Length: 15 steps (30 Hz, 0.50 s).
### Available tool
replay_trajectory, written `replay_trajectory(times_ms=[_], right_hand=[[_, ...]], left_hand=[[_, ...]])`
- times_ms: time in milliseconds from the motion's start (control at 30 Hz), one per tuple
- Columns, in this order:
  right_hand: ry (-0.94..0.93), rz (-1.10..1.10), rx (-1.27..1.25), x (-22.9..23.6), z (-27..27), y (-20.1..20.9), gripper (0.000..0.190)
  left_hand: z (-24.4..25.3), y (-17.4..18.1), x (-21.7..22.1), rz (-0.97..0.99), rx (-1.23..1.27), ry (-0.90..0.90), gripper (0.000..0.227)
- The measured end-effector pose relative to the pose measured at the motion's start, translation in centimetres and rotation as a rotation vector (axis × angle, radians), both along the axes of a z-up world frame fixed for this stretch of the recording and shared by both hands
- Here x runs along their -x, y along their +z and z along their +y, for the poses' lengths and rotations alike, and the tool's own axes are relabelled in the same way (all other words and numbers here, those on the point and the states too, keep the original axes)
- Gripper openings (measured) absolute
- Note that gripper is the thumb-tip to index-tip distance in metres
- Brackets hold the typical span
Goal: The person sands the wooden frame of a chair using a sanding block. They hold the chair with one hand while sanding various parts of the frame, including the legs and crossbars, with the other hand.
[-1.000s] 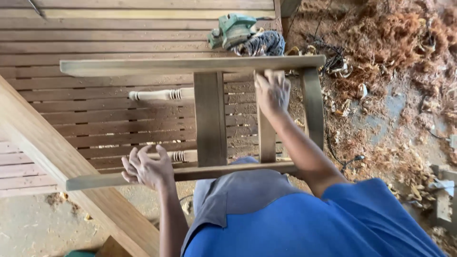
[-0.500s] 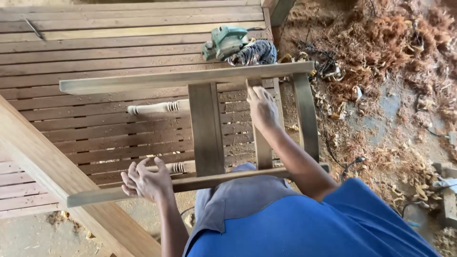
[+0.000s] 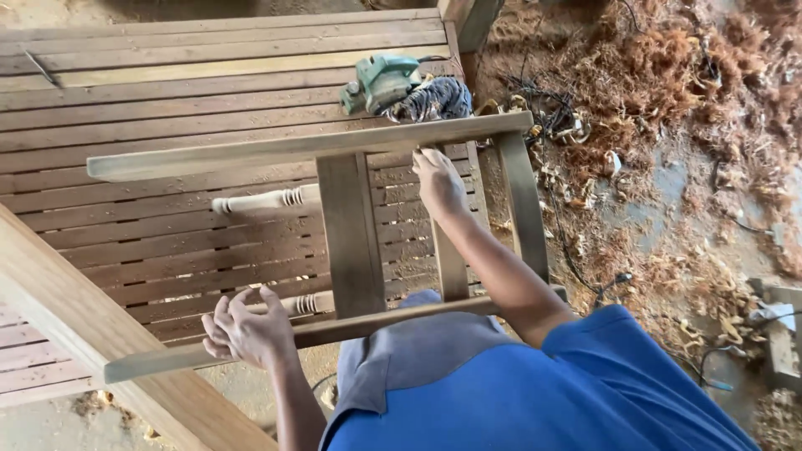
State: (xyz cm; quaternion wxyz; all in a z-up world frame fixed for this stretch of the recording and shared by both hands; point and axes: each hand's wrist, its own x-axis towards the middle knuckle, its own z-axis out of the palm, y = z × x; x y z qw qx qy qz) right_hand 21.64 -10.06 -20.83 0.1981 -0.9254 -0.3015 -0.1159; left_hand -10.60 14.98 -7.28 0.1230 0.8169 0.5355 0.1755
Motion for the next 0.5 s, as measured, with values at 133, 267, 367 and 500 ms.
replay_trajectory(times_ms=[133, 267, 367, 500], right_hand=[[-0.030, 0.250, -0.095, 5.3, 0.6, 11.0, 0.039], [-0.104, 0.180, -0.110, 2.7, 1.6, 10.0, 0.024], [-0.102, 0.199, -0.128, 4.4, 1.4, 12.0, 0.019], [-0.068, 0.147, -0.139, 5.4, 0.0, 11.6, 0.032]], left_hand=[[1.1, -3.0, 0.6, 0.079, 0.015, 0.031, 0.027], [1.0, -3.3, 0.9, 0.076, 0.028, 0.010, 0.027], [1.2, -3.0, 1.0, 0.077, 0.031, 0.000, 0.028], [1.0, -2.1, 0.3, 0.136, 0.107, 0.006, 0.030]])
